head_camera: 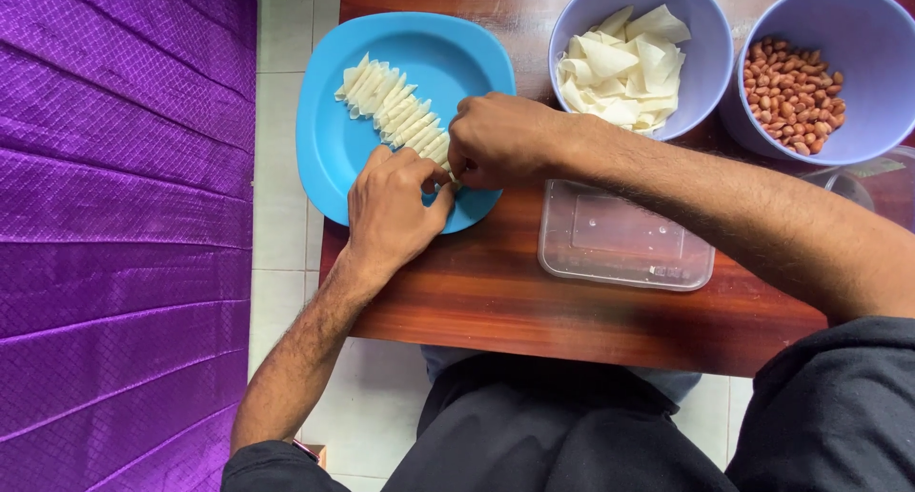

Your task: Manually wrapping individual peanuts in small squares of dough to create rolled snacks.

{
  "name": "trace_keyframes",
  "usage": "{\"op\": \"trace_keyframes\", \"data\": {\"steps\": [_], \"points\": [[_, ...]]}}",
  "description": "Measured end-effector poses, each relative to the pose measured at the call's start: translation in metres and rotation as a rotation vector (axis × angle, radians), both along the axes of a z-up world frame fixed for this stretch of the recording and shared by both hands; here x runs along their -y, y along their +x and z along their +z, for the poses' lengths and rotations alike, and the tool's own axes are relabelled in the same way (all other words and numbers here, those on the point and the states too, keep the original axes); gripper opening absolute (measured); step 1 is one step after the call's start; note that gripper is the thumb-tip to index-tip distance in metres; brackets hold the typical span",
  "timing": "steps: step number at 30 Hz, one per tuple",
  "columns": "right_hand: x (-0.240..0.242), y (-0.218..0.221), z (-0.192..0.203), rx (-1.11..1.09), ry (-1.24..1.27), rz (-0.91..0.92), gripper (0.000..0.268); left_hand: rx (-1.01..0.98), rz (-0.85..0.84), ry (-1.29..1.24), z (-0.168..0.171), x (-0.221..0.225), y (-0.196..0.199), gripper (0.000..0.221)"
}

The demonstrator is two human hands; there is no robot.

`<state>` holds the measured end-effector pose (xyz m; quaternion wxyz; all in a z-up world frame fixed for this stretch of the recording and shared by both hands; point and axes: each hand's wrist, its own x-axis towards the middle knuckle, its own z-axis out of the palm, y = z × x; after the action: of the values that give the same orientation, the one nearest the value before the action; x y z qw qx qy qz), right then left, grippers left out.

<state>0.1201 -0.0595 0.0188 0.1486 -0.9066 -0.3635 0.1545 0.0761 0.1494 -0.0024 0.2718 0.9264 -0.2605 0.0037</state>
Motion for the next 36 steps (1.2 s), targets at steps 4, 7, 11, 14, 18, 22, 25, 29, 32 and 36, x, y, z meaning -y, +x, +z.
{"op": "trace_keyframes", "data": {"steps": [4,7,11,14,18,22,25,29,32,36], "points": [[-0.003,0.002,-0.008,0.019,0.003,-0.022,0.008,0.029,0.004,0.023,-0.001,0.0,0.001,0.004],[-0.004,0.002,-0.01,0.019,-0.001,-0.074,0.008,0.033,0.006,0.026,-0.001,-0.002,0.001,0.004],[-0.003,0.003,-0.015,0.026,0.039,-0.05,0.005,0.063,0.011,-0.02,0.002,-0.003,0.003,0.006],[0.0,-0.002,0.002,-0.021,0.082,-0.081,0.007,0.1,0.008,-0.044,0.005,-0.003,0.003,0.006],[0.016,-0.005,0.029,0.089,0.215,-0.076,0.012,0.214,-0.093,-0.069,0.023,0.001,0.003,0.006],[0.036,-0.012,0.061,0.142,0.242,-0.083,0.012,0.216,-0.167,-0.04,0.02,0.006,0.007,0.013],[0.06,-0.018,0.084,0.175,0.186,-0.138,0.016,0.213,-0.228,-0.026,0.015,0.008,0.012,0.01],[0.107,-0.025,0.1,0.265,0.102,-0.218,0.015,0.165,-0.207,-0.022,0.013,0.009,0.012,0.007],[0.13,-0.033,0.112,0.164,-0.04,-0.378,0.018,0.133,-0.191,0.006,0.015,0.01,0.014,0.007],[0.159,-0.033,0.093,0.138,-0.13,-0.452,0.028,0.09,-0.185,0.065,0.018,0.013,0.016,0.006]]}}
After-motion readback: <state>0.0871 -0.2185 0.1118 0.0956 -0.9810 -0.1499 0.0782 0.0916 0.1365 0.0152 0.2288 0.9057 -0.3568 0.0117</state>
